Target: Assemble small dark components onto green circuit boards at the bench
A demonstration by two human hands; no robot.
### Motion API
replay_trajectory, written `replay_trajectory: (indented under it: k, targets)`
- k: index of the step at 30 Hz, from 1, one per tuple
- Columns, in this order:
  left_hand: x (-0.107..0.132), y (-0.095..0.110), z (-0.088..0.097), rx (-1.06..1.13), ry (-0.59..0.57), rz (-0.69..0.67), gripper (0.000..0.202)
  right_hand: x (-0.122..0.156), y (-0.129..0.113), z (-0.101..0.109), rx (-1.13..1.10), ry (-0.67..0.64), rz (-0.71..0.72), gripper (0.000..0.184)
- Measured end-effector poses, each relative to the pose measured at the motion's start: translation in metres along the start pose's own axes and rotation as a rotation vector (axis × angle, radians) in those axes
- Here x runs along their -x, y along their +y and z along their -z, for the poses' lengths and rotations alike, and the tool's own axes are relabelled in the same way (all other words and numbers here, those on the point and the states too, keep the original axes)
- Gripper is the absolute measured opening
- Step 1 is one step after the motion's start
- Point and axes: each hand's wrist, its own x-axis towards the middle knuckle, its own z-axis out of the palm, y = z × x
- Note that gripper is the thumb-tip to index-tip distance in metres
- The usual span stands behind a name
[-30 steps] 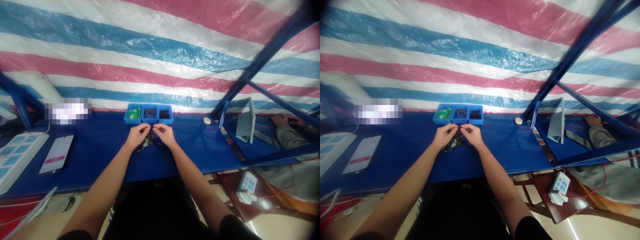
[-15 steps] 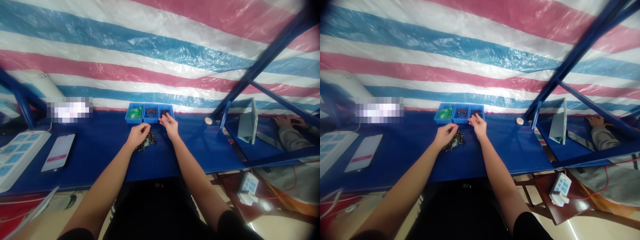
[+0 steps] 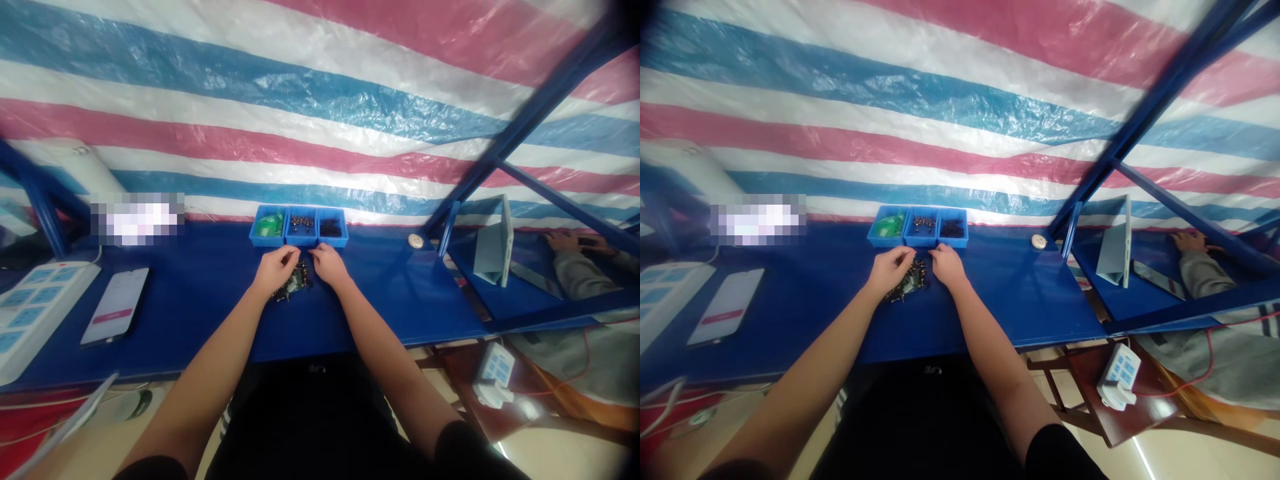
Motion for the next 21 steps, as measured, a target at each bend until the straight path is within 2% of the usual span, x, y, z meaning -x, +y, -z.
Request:
replay_trajectory:
  k: [7, 11, 21]
  targets:
    - [0.000, 0.000, 0.001, -0.005, -0.019, 0.002, 0.031, 0.003, 0.008, 0.007, 0.071, 0.021, -0.116, 0.031]
    - [0.001, 0.001, 0.001, 0.001, -0.028, 0.013, 0.030, 0.002, 0.012, 0.007, 0.055, 0.009, -0.116, 0.032]
    - [0.000, 0.001, 0.001, 0.005, -0.028, 0.023, 0.028, 0.003, 0.010, 0.003, 0.041, 0.075, -0.127, 0.027]
